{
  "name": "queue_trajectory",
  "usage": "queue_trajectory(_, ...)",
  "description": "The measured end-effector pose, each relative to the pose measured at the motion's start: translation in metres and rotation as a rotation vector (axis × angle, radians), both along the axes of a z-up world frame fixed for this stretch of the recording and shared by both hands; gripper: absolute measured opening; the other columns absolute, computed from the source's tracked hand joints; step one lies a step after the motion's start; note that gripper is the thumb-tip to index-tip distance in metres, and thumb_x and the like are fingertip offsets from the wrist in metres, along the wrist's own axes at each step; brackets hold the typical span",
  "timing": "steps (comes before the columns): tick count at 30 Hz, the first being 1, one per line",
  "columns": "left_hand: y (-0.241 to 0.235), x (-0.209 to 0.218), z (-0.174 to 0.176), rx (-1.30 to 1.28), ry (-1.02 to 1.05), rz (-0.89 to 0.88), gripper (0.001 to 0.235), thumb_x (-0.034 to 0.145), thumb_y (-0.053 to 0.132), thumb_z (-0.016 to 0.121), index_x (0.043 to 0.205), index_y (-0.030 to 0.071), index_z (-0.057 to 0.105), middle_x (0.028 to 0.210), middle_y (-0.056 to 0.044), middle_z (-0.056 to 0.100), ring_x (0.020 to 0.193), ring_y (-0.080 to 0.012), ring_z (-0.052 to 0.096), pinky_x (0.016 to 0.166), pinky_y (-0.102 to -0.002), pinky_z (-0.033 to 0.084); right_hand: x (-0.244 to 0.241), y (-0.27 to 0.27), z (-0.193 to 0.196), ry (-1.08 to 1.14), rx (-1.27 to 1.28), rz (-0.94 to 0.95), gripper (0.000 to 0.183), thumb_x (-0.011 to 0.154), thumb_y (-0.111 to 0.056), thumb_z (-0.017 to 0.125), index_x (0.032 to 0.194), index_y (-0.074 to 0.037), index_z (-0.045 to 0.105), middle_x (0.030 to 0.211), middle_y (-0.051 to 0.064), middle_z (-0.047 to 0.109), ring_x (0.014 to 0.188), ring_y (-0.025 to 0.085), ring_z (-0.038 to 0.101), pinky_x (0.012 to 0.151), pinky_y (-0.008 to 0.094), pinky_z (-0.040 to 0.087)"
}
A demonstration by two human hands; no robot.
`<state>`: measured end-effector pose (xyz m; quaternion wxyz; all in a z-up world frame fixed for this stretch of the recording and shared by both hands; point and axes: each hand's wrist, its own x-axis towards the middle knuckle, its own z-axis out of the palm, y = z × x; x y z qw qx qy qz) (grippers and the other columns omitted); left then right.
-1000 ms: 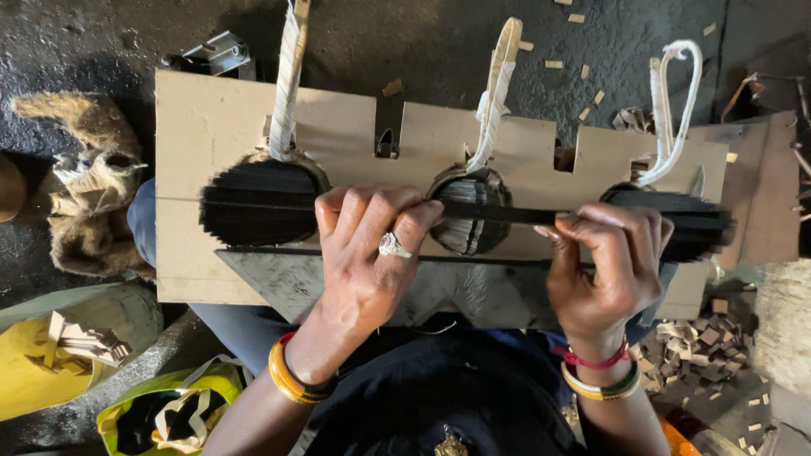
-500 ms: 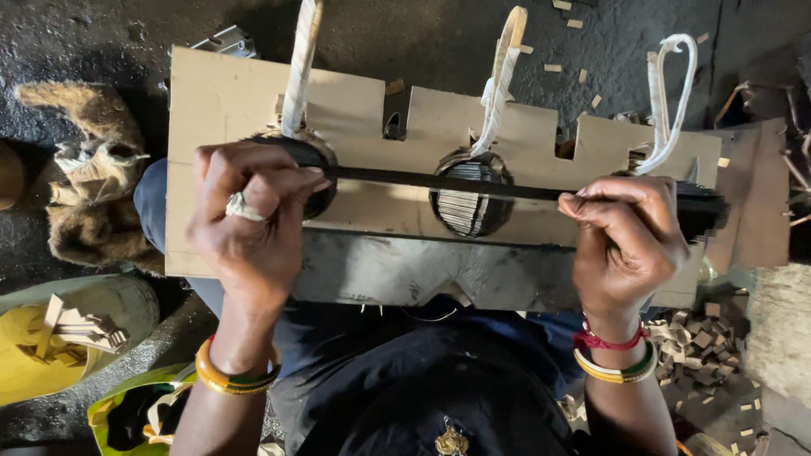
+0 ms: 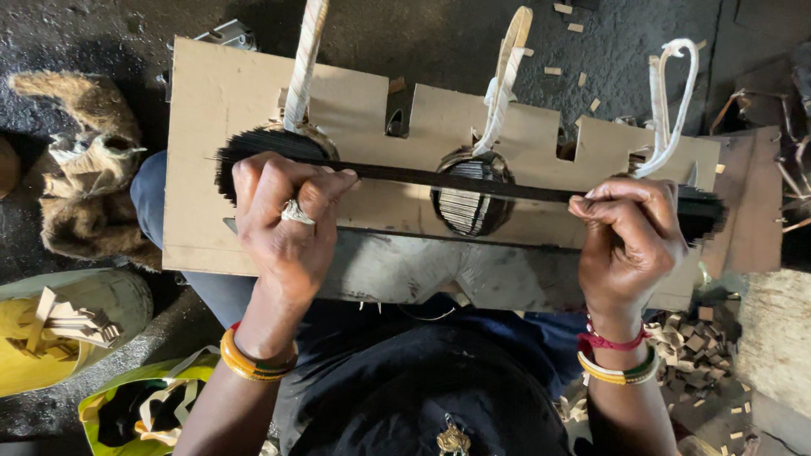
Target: The person assembles brooms by inserting thin black sticks into circular brush heads mounted on a cardboard jig. They repeatedly align and push the sticks into the brush bristles, then adjust the bundle to ensure even insertion.
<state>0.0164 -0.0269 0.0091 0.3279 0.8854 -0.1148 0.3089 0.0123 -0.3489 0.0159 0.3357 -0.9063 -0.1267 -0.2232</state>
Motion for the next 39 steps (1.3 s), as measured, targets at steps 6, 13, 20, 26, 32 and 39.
queue_trajectory(6, 0.002, 0.002, -0.001, 0.142, -0.055, -0.030, 0.021, 0.085, 0.003, 0.084, 0.104, 0.012, 0.078, 0.098, -0.001, 0.063, 0.094, -0.0234, 0.059, 0.091, -0.040, 0.044, -0.004, -0.003, -0.002, 0.025, -0.010, -0.022, 0.017, 0.099, 0.013, 0.084, 0.094, 0.002, 0.072, 0.104, 0.010, 0.064, 0.093, 0.018, 0.062, 0.080, 0.026, 0.051)
queue_trajectory(13, 0.013, 0.002, 0.008, 0.336, -0.080, -0.141, 0.023, 0.086, 0.007, 0.080, 0.109, 0.005, 0.076, 0.106, -0.005, 0.066, 0.098, -0.0226, 0.063, 0.097, -0.044, 0.045, -0.004, -0.007, -0.007, -0.089, -0.155, -0.020, 0.015, 0.097, 0.001, 0.085, 0.089, -0.002, 0.072, 0.099, 0.005, 0.065, 0.096, 0.021, 0.060, 0.085, 0.034, 0.049)
queue_trajectory(20, 0.011, 0.002, 0.005, 0.481, -0.151, -0.159, 0.016, 0.090, 0.002, 0.078, 0.105, 0.001, 0.075, 0.104, -0.007, 0.069, 0.099, -0.0220, 0.068, 0.099, -0.041, 0.050, -0.003, -0.015, -0.014, -0.234, -0.304, 0.064, 0.008, 0.099, -0.001, 0.083, 0.096, -0.007, 0.078, 0.101, 0.005, 0.065, 0.100, 0.025, 0.062, 0.089, 0.038, 0.056)
queue_trajectory(26, 0.008, 0.005, 0.005, 0.378, -0.228, -0.182, 0.013, 0.090, -0.003, 0.078, 0.102, -0.001, 0.073, 0.102, -0.010, 0.068, 0.098, -0.0251, 0.068, 0.101, -0.041, 0.054, -0.002, -0.015, -0.011, -0.348, -0.474, 0.080, 0.004, 0.098, 0.001, 0.079, 0.097, -0.004, 0.078, 0.100, 0.007, 0.068, 0.101, 0.027, 0.065, 0.093, 0.044, 0.057)
queue_trajectory(32, 0.001, 0.001, 0.003, 0.408, -0.318, -0.127, 0.014, 0.088, -0.003, 0.079, 0.092, 0.004, 0.069, 0.105, -0.009, 0.067, 0.102, -0.0259, 0.068, 0.103, -0.040, 0.054, -0.004, -0.006, -0.002, -0.394, -0.596, 0.066, 0.004, 0.099, 0.000, 0.078, 0.100, -0.003, 0.077, 0.101, 0.006, 0.071, 0.098, 0.025, 0.066, 0.097, 0.043, 0.051)
queue_trajectory(39, -0.011, -0.029, 0.020, 0.415, -0.061, 0.027, 0.028, 0.077, 0.012, 0.073, 0.104, 0.006, 0.070, 0.123, -0.012, 0.065, 0.125, -0.0313, 0.057, 0.109, -0.055, 0.038, -0.026, 0.017, 0.027, -0.262, -0.651, -0.006, 0.012, 0.099, -0.011, 0.078, 0.108, -0.006, 0.072, 0.110, 0.007, 0.064, 0.105, 0.026, 0.065, 0.103, 0.047, 0.047)
